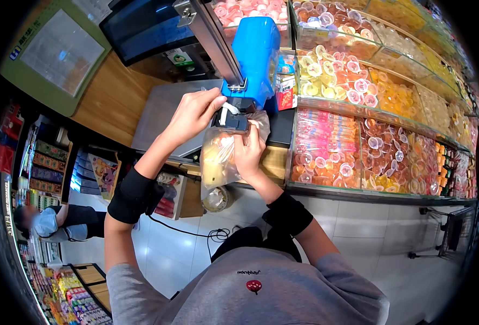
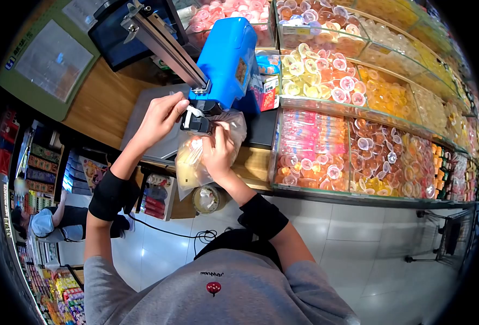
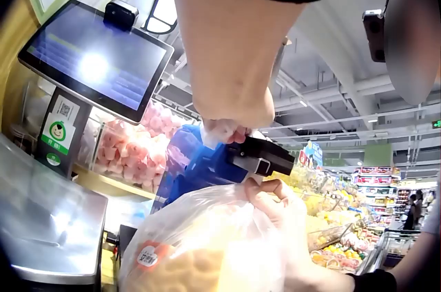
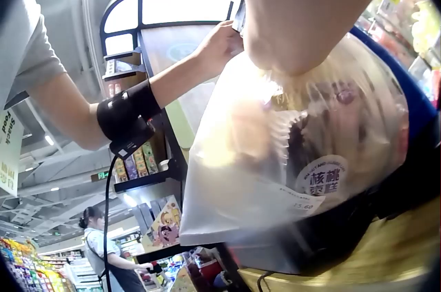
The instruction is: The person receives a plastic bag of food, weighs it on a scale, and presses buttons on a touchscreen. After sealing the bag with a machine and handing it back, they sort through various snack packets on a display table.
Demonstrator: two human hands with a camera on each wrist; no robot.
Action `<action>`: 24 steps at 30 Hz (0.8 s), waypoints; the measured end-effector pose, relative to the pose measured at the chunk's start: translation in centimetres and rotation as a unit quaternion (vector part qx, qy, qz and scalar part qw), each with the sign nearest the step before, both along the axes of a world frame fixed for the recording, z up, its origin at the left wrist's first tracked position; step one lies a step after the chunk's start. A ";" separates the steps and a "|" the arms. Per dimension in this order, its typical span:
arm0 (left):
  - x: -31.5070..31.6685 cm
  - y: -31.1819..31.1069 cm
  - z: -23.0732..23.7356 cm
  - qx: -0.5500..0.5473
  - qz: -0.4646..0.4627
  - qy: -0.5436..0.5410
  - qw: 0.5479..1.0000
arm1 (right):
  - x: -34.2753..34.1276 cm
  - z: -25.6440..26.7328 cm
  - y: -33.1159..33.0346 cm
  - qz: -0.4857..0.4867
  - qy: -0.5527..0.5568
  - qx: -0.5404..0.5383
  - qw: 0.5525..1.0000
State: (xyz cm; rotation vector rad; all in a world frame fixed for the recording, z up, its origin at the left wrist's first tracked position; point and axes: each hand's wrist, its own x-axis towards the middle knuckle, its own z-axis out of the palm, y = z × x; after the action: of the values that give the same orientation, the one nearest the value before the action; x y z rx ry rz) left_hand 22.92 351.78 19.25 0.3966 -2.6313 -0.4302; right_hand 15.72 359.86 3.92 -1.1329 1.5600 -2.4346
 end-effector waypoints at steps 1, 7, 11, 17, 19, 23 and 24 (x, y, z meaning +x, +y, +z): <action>0.0 0.0 0.0 0.002 0.000 0.004 1.000 | -0.1 0.4 0.2 -0.007 0.013 0.002 1.000; -0.1 0.1 0.1 -0.009 0.009 0.002 1.000 | -0.5 1.0 0.5 -0.044 0.056 0.007 0.997; -0.3 1.5 0.6 -0.140 0.031 0.023 0.989 | -1.9 0.5 0.5 -0.046 0.078 -0.015 0.996; -1.8 5.3 1.2 -0.211 0.066 0.069 0.973 | -4.6 1.7 2.0 -0.068 0.039 -0.035 0.996; -3.0 6.4 1.8 -0.193 0.059 0.059 0.978 | -5.5 2.0 3.2 -0.063 0.001 -0.035 0.997; -3.9 9.6 3.3 -0.181 0.005 0.178 0.967 | -7.7 2.4 7.4 -0.063 0.010 0.011 0.998; -3.2 10.2 3.5 -0.196 -0.017 0.200 0.960 | -7.9 2.7 8.7 -0.043 0.015 0.009 0.999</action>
State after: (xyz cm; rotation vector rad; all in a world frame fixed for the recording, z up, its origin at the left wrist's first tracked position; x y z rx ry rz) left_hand 19.74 362.01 22.74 0.1167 -2.2539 0.0113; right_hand 7.80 368.60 6.66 -1.1281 1.6683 -2.4623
